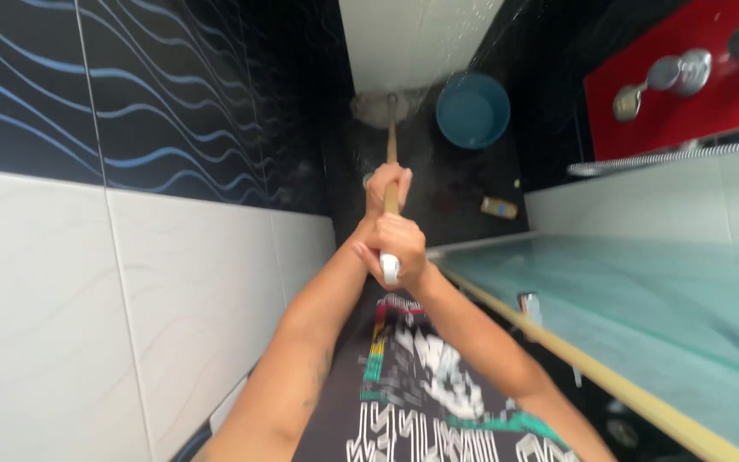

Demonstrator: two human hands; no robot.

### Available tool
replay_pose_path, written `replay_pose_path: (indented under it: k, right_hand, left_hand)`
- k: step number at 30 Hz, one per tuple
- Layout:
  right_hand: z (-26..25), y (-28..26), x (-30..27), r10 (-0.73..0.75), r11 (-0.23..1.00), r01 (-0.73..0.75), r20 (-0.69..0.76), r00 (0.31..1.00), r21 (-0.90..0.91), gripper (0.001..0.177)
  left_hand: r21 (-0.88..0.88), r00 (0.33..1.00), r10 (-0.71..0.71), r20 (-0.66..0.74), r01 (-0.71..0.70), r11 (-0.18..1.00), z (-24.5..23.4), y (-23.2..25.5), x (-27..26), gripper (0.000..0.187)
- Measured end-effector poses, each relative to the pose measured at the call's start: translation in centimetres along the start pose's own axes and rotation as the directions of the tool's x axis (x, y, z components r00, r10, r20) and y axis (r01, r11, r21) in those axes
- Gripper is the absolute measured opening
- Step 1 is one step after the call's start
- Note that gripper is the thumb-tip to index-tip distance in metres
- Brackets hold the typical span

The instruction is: The person mops the floor of a hallway and a bathroom using a mop, then sprays a liquid from a bottle onto the bathroom floor and continues mopping under a running shower.

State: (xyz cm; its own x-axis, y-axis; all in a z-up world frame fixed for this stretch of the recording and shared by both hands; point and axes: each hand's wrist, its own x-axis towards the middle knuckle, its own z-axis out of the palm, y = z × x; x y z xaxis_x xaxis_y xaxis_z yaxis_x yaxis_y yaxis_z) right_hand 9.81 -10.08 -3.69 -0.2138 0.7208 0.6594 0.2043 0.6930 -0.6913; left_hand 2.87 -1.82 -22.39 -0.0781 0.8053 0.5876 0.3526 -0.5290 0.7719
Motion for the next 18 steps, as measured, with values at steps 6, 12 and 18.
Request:
replay_pose_path:
  k: [6,12,18]
  right_hand:
    - [-7.5,-9.1,0.6,0.295,0.951,-0.227,0.397,0.869,-0.21,0.034]
    - [-1.0,1.0,-0.7,0.13,0.986,-0.123,0.057,0.99,-0.114,0.018]
    - [-3.5,-5.3,2.1,0.315,0.926,-0.287,0.085,0.945,-0.245,0.019]
  left_hand:
    - [-0.02,0.975,0.224,-0.011,-0.224,0.974,-1.3,10.3,4.4,0.033]
    - [0.03,0.994,0.103,-0.034,-0.102,0.994,0.5,-0.4,1.2,0.033]
    - [0.097,0.993,0.116,-0.005,-0.115,0.989,-0.5,4.2,3.1,0.029]
